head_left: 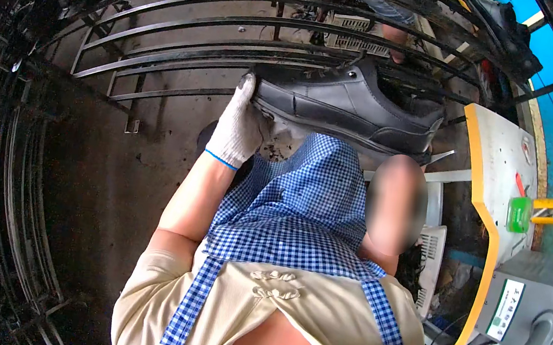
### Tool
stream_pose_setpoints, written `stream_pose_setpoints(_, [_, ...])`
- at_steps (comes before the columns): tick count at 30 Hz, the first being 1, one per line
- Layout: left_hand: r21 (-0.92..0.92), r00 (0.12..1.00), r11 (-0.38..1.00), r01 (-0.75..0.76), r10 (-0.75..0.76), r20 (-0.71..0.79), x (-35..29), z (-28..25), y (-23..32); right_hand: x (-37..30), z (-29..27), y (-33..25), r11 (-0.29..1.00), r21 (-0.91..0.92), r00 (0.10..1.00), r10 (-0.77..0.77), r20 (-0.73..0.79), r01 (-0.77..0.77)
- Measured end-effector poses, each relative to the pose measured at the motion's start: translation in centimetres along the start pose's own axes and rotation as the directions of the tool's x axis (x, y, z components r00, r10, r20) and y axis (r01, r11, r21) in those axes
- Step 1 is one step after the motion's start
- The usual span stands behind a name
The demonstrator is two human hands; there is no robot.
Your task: The person repeatedly picks up black shoes from a metal rack, wipes the soles and uppers with a cloth, and places them back on the rack. The person handles the shoes one at a time, rotating them to access different surfaces before returning them to the rack.
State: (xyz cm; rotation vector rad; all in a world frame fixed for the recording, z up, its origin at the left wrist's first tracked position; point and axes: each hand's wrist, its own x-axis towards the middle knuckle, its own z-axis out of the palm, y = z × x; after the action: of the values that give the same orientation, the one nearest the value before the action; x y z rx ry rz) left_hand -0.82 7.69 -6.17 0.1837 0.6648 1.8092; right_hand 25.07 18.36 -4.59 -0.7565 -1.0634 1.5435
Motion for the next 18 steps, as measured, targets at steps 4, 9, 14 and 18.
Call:
stream_pose_setpoints(4, [-0.016, 0.998, 1.000, 0.023, -0.024, -0.056, -0.1, 0.1, 0.5, 0.1, 0.0, 0.6, 0.995, -0.045, 0.990, -0.087, 0.113, 0.093])
stream_pose_setpoints(9, [-0.032, 0.986, 0.995, -0.090, 0.084, -0.144, 1.0, -1.2, 0.9, 0.4, -0.2, 1.0, 0.976, -0.125, 0.930, -0.128, 0.345, 0.181])
stream_pose_setpoints(14, [0.155, 0.910, 0.911, -0.381, 0.399, -0.110, 0.9, -2.2, 1.7, 1.4, -0.9, 1.4, 0.707, -0.596, 0.877, -0.073, 0.476, 0.382])
stream_pose_setpoints(18, [0.317, 0.744, 0.719, -0.618, 0.665, -0.058, -0.9, 0.1, 2.8, 2.3, -2.5, 2.4, 0.266, -0.873, 0.902, 0.026, 0.431, 0.409])
